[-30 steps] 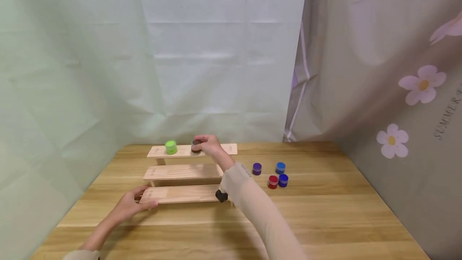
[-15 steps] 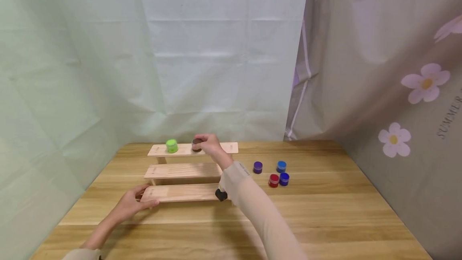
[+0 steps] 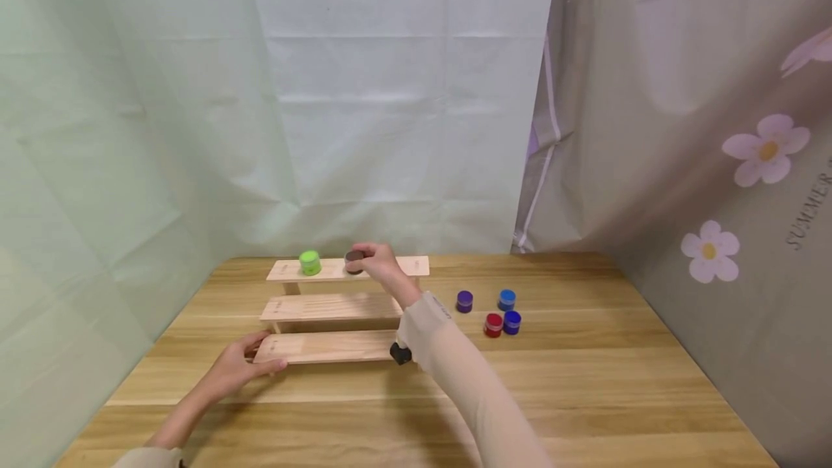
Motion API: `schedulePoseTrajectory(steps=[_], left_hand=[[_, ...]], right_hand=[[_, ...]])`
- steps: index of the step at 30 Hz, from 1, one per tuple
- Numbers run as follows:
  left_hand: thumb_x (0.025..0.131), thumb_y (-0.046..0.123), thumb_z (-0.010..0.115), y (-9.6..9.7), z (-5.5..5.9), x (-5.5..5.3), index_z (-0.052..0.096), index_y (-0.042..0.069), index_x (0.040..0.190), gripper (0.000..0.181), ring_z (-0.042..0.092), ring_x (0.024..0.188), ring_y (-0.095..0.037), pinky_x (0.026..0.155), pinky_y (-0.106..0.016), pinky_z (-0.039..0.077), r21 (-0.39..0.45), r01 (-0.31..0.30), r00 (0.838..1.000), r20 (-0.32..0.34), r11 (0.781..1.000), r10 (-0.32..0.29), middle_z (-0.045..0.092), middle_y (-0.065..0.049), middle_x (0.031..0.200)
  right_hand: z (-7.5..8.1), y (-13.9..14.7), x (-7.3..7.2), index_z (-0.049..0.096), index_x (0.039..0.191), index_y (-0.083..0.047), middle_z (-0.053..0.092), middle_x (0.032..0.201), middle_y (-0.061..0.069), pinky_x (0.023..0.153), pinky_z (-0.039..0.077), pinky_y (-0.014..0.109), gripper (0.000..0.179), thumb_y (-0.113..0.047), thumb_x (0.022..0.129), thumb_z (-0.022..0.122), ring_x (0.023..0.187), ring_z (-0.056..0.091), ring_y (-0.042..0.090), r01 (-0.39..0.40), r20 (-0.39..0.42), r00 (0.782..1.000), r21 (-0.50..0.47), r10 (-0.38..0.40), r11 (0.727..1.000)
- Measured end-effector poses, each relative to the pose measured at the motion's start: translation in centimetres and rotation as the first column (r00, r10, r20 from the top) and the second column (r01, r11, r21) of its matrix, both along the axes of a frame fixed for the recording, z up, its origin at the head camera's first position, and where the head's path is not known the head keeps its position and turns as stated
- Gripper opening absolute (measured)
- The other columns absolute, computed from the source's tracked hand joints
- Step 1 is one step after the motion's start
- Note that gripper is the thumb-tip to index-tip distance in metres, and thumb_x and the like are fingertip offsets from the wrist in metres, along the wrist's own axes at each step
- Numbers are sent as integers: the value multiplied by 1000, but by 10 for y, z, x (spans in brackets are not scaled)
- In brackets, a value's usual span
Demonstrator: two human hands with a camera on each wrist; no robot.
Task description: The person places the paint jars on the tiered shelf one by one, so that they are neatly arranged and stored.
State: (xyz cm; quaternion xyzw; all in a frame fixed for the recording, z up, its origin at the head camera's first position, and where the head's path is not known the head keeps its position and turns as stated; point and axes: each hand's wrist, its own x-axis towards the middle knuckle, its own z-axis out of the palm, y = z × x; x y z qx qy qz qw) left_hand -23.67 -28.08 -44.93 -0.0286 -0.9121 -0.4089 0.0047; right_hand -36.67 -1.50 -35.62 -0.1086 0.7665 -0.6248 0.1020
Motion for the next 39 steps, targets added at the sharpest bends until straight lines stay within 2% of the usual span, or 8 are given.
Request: schedulePoseTrajectory(steps=[5,10,18,27,33,36,39], left_hand=[[81,29,79,0,1,0,38,-17,139,85,60,113,-37,84,-37,52,-5,6,1000,12,1000,-6,53,-36,133],[81,29,79,-1,2,1,37,-18,139,85,59,114,-41,85,-40,52,4,1,1000,11,1000,-1,51,-38,134],[82,30,79,1,2,-3,36,-17,140,86,57,118,-44,90,-45,52,-10,4,1000,7,1000,-4,48,-39,137],[82,36,77,0,2,-1,35,-17,141,89,53,122,-48,93,-50,50,-27,-4,999,34,1000,5,46,-39,139],[82,36,77,0,1,-3,36,-17,140,89,53,122,-48,93,-50,50,-35,8,999,43,999,-7,46,-38,139],[83,36,77,-1,1,-3,36,-16,140,88,54,122,-47,92,-48,51,-33,15,999,46,999,-13,48,-38,138],[83,35,77,-3,2,-2,38,-16,140,85,55,121,-45,90,-47,51,-30,18,999,45,999,-16,49,-37,137]], right_hand=[[1,10,2,50,140,-4,54,142,15,114,35,47,53,-11,90,68,132,50,30,-14,13,1000,-45,15,999],[4,23,3,48,141,-4,52,144,17,112,39,44,53,-11,92,66,133,50,31,-25,20,999,-79,27,997],[8,54,11,52,137,-2,53,142,18,110,42,45,47,-4,91,64,128,54,34,40,12,999,-124,-38,992],[6,92,21,52,137,-1,54,140,19,113,38,45,44,-5,94,61,131,50,33,87,-11,996,-109,-89,990],[5,126,29,49,139,-1,53,141,19,114,37,43,46,-7,94,61,132,50,33,121,-17,992,-53,-122,991],[0,149,32,49,138,0,54,140,20,113,38,42,47,-6,93,62,129,53,31,157,-24,987,-31,-158,987],[-8,172,35,48,138,1,55,139,20,112,40,39,48,-7,93,62,120,60,22,197,-36,980,-4,-197,980]])
